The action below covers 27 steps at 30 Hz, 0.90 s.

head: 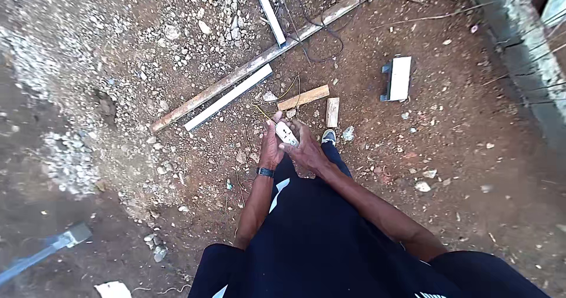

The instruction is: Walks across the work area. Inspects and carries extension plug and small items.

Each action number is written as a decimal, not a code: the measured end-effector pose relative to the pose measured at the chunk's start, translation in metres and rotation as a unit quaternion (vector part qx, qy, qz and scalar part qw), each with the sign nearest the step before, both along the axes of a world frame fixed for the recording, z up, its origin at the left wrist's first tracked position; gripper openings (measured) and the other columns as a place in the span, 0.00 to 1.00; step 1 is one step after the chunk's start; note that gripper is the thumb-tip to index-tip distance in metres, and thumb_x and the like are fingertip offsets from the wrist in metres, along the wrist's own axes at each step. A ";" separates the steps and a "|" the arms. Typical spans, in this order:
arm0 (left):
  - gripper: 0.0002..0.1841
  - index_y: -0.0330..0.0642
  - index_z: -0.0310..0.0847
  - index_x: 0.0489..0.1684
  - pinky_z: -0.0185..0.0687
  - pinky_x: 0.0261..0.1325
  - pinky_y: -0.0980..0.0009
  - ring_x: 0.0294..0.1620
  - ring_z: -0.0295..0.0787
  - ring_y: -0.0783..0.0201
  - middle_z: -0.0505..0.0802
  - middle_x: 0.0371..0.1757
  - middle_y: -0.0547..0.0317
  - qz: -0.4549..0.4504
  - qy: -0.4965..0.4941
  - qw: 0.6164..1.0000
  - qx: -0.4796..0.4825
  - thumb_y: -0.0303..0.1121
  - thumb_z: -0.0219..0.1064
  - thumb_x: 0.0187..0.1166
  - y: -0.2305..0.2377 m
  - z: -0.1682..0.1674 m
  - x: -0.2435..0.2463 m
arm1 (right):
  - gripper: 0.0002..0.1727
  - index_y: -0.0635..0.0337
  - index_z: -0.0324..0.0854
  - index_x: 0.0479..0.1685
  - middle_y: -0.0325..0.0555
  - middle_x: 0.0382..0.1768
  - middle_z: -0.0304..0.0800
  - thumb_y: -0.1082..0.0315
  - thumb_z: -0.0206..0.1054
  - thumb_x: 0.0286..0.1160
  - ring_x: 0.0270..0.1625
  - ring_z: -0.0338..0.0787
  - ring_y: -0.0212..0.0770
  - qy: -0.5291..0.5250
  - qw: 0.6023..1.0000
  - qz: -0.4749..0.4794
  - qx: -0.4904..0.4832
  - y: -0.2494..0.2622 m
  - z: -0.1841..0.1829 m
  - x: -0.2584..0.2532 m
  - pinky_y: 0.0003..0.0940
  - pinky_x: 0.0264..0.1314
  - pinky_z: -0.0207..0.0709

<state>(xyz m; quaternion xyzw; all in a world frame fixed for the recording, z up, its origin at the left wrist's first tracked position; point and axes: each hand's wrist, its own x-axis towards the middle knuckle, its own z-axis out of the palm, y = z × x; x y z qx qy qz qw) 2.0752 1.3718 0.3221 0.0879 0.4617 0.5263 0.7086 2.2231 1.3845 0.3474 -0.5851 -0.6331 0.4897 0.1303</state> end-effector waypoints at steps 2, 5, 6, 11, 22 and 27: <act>0.32 0.69 0.65 0.88 0.86 0.65 0.55 0.62 0.89 0.59 0.89 0.66 0.56 0.009 0.016 1.000 -0.003 0.67 0.47 0.86 0.001 0.007 0.019 | 0.52 0.59 0.64 0.85 0.58 0.70 0.80 0.33 0.75 0.66 0.70 0.84 0.54 0.011 0.999 -0.005 0.044 0.007 0.009 0.021 0.55 0.72 0.80; 0.34 0.67 0.69 0.87 0.86 0.65 0.58 0.64 0.87 0.60 0.88 0.71 0.58 0.006 0.091 0.996 0.020 0.69 0.44 0.86 0.004 0.017 0.054 | 0.35 0.58 0.76 0.70 0.52 0.59 0.86 0.42 0.74 0.73 0.57 0.89 0.47 0.038 0.997 0.013 0.061 0.027 0.022 0.054 0.49 0.62 0.86; 0.35 0.66 0.69 0.87 0.84 0.67 0.58 0.67 0.86 0.61 0.86 0.74 0.60 0.000 0.112 0.993 0.032 0.69 0.41 0.87 0.004 0.021 0.067 | 0.30 0.57 0.78 0.66 0.50 0.54 0.87 0.44 0.74 0.75 0.50 0.90 0.45 0.043 0.998 0.020 0.052 0.033 0.025 0.065 0.48 0.56 0.88; 0.35 0.57 0.72 0.85 0.86 0.67 0.55 0.67 0.87 0.57 0.87 0.73 0.54 0.018 0.137 0.989 0.053 0.66 0.40 0.89 0.006 0.042 0.113 | 0.22 0.52 0.81 0.62 0.43 0.45 0.90 0.49 0.73 0.77 0.38 0.90 0.37 0.096 0.994 0.034 0.044 0.046 0.039 0.116 0.42 0.44 0.89; 0.37 0.56 0.87 0.63 0.89 0.38 0.63 0.39 0.91 0.64 0.96 0.47 0.60 -0.077 0.381 0.920 0.055 0.63 0.29 0.91 0.014 0.087 0.130 | 0.16 0.52 0.82 0.61 0.41 0.45 0.93 0.56 0.71 0.81 0.42 0.93 0.37 0.183 0.980 -0.013 -0.080 0.048 0.059 0.142 0.40 0.46 0.91; 0.35 0.54 0.86 0.62 0.88 0.36 0.61 0.36 0.90 0.63 0.94 0.44 0.57 -0.101 0.409 0.904 0.075 0.59 0.30 0.93 0.028 0.078 0.108 | 0.14 0.53 0.82 0.58 0.42 0.41 0.92 0.58 0.72 0.81 0.37 0.92 0.38 0.168 0.984 -0.003 -0.064 0.063 0.065 0.118 0.39 0.40 0.90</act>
